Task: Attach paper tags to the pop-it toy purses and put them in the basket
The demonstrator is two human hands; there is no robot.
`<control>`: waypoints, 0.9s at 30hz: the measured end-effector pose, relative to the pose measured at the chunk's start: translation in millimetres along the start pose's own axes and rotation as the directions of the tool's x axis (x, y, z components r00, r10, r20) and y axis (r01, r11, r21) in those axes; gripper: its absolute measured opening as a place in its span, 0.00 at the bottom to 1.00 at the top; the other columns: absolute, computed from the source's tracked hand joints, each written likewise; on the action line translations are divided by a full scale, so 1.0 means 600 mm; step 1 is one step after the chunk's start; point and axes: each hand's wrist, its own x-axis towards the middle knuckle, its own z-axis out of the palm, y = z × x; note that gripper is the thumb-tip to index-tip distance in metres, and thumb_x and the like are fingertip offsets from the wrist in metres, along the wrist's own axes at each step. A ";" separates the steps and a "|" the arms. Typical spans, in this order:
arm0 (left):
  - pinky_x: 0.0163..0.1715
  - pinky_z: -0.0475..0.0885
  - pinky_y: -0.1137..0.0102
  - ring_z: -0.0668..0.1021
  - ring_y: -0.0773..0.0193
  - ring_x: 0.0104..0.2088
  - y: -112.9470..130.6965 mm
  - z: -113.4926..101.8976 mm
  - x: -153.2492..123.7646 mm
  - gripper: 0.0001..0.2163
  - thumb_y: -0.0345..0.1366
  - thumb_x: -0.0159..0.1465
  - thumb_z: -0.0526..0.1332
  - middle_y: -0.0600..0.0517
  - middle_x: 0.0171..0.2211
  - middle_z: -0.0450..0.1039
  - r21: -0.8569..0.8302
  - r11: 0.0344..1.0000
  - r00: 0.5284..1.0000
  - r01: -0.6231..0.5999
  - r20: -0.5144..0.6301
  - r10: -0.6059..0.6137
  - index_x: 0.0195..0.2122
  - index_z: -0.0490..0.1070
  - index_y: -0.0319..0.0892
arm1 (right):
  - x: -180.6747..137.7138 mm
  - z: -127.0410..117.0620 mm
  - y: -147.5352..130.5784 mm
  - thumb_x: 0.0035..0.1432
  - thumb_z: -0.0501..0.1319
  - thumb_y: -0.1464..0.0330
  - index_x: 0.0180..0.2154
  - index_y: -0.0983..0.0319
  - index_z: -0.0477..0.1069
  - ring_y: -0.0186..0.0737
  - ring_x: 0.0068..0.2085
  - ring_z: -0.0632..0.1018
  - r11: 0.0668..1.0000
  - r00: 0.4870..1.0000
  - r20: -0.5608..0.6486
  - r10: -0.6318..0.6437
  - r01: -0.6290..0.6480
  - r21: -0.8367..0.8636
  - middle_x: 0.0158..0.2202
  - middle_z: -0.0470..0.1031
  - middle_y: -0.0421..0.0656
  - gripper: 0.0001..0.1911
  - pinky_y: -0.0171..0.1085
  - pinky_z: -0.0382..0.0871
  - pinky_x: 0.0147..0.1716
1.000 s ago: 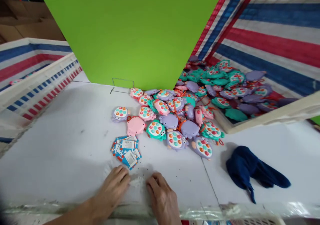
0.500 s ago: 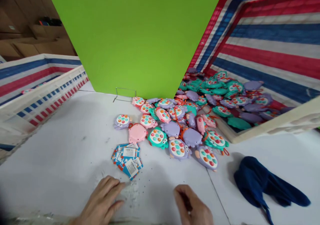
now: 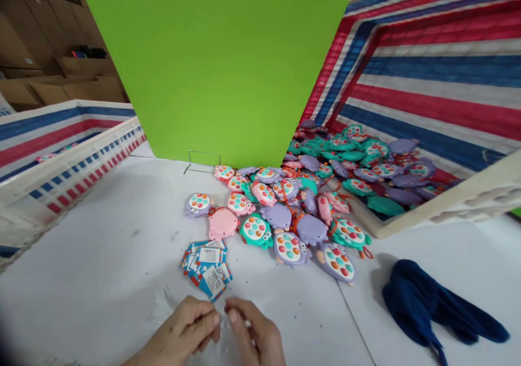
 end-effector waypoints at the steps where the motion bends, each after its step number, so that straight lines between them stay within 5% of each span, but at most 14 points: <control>1: 0.24 0.58 0.77 0.65 0.70 0.22 0.004 0.000 -0.001 0.18 0.43 0.60 0.48 0.57 0.17 0.59 0.027 1.000 1.000 -0.005 0.009 0.004 0.24 0.69 0.35 | 0.011 0.002 -0.011 0.54 0.54 0.59 0.35 0.61 0.74 0.37 0.28 0.75 0.998 1.000 0.004 -0.013 0.013 0.057 0.31 0.77 0.44 0.16 0.29 0.67 0.25; 7: 0.21 0.57 0.78 0.65 0.71 0.19 0.003 0.005 0.010 0.18 0.40 0.60 0.47 0.56 0.16 0.59 0.058 0.998 0.998 -0.035 0.051 0.032 0.22 0.71 0.35 | 0.043 0.032 -0.020 0.50 0.60 0.59 0.25 0.63 0.72 0.31 0.13 0.70 0.892 0.991 0.126 0.049 -0.100 0.441 0.13 0.68 0.35 0.13 0.28 0.63 0.13; 12: 0.18 0.55 0.79 0.64 0.72 0.18 -0.001 0.012 0.016 0.16 0.37 0.59 0.49 0.57 0.14 0.58 0.031 0.999 0.997 -0.024 0.068 0.021 0.21 0.72 0.35 | 0.043 0.021 -0.017 0.50 0.61 0.59 0.25 0.63 0.71 0.33 0.14 0.72 0.861 0.960 0.275 0.058 -0.187 0.472 0.14 0.70 0.36 0.13 0.29 0.64 0.15; 17: 0.19 0.57 0.78 0.65 0.71 0.19 0.000 0.005 0.016 0.12 0.34 0.58 0.52 0.57 0.16 0.60 0.073 0.997 0.998 -0.010 0.055 0.006 0.24 0.73 0.35 | 0.054 -0.019 -0.017 0.52 0.58 0.59 0.24 0.63 0.70 0.31 0.19 0.69 0.963 0.960 0.280 0.028 -0.101 0.249 0.18 0.70 0.38 0.14 0.29 0.62 0.18; 21: 0.38 0.64 0.73 0.70 0.62 0.37 -0.011 -0.034 0.030 0.06 0.30 0.56 0.56 0.51 0.33 0.69 0.468 0.879 0.963 -0.090 -0.184 0.197 0.33 0.71 0.39 | 0.066 -0.044 -0.010 0.52 0.56 0.61 0.22 0.63 0.68 0.31 0.20 0.64 0.998 0.982 0.184 0.049 -0.042 -0.040 0.18 0.66 0.37 0.13 0.29 0.57 0.18; 27: 0.49 0.60 0.64 0.65 0.58 0.46 -0.048 -0.055 0.068 0.16 0.26 0.54 0.57 0.49 0.45 0.64 0.712 0.687 0.945 -0.143 -0.108 0.309 0.45 0.64 0.42 | 0.078 -0.008 0.000 0.52 0.52 0.71 0.24 0.61 0.67 0.36 0.25 0.70 0.918 0.981 0.188 -0.053 0.122 -0.376 0.24 0.70 0.39 0.08 0.33 0.63 0.26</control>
